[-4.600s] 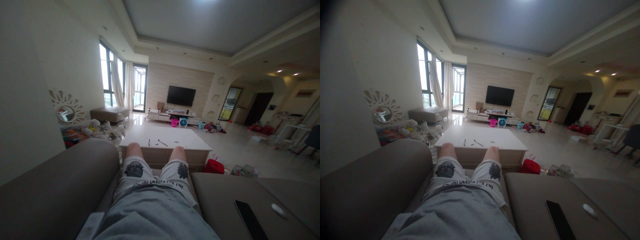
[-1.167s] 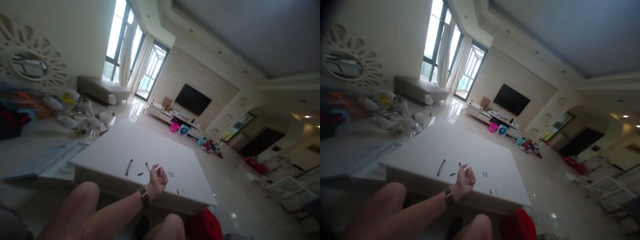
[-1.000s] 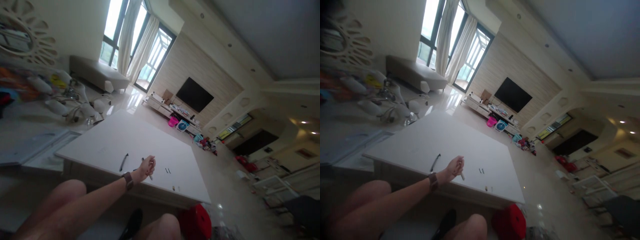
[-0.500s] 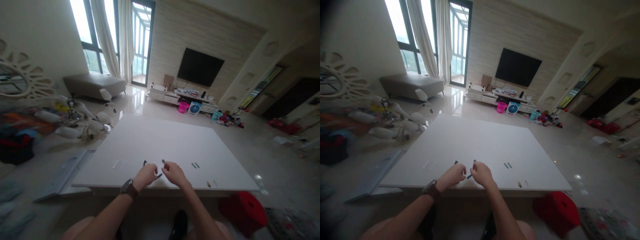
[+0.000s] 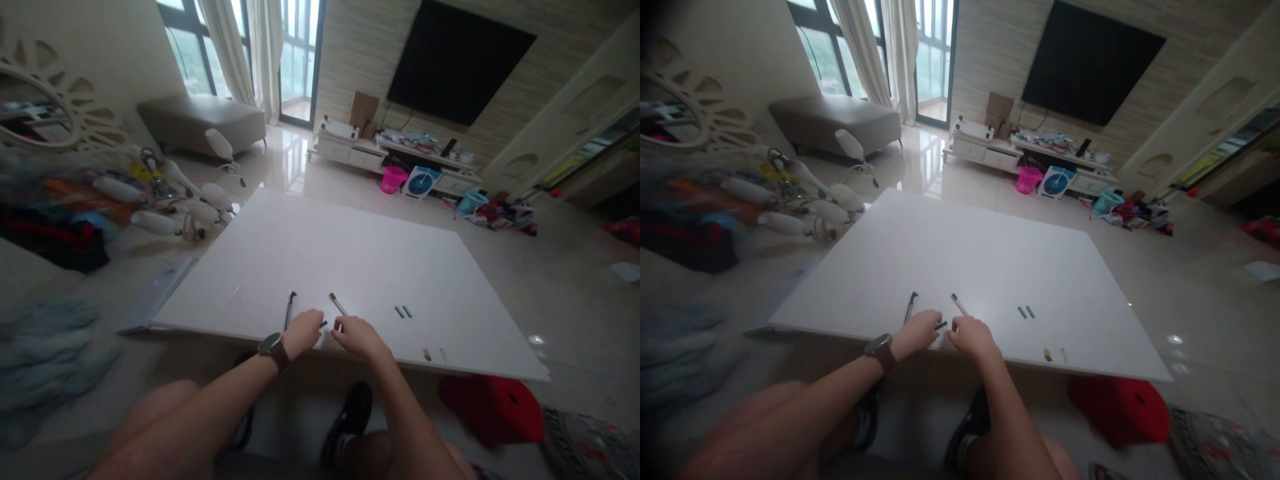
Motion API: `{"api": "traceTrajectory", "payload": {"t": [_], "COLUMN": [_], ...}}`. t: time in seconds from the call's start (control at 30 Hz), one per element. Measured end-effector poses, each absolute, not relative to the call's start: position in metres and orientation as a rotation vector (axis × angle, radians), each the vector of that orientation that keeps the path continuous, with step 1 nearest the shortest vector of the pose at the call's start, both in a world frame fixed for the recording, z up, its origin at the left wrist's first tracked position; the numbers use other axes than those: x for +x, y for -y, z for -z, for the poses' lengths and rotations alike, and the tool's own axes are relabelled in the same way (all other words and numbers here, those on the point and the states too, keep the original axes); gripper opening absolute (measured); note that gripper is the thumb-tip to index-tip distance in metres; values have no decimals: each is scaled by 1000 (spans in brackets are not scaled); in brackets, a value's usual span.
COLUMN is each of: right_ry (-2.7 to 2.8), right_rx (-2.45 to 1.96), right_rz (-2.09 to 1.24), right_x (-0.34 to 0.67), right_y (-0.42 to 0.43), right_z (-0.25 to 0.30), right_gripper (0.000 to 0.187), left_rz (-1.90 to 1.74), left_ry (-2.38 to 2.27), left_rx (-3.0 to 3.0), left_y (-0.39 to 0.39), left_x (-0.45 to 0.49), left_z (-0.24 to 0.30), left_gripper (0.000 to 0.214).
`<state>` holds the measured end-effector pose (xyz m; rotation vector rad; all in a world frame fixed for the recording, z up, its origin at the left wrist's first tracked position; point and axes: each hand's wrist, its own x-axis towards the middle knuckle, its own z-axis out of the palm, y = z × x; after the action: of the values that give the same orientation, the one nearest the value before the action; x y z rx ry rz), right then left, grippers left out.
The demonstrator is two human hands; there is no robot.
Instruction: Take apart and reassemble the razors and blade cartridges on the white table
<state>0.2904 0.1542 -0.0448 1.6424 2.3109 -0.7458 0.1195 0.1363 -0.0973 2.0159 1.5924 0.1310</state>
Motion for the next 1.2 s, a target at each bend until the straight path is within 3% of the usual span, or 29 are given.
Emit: {"api": "traceTrajectory", "payload": {"t": [0.47, 0.7, 0.87, 1.2], "right_ry": [-2377, -2504, -2758, -2638], "right_rx": [1658, 1981, 2239, 2479], "right_rz": [848, 841, 1194, 1956], "right_x": [303, 302, 289, 271], "right_y": [-126, -142, -151, -145], "right_z": [32, 24, 14, 12], "right_gripper": [25, 22, 21, 25], "left_rz": [-105, -423, -866, -1056], "left_ry": [-1651, -1519, -1225, -1081], "left_rx": [1981, 1817, 1250, 1126], "left_y": [-131, -156, -165, -155], "left_x": [141, 132, 131, 126], "left_z": [110, 62, 21, 3], "left_gripper": [17, 14, 9, 12]}}
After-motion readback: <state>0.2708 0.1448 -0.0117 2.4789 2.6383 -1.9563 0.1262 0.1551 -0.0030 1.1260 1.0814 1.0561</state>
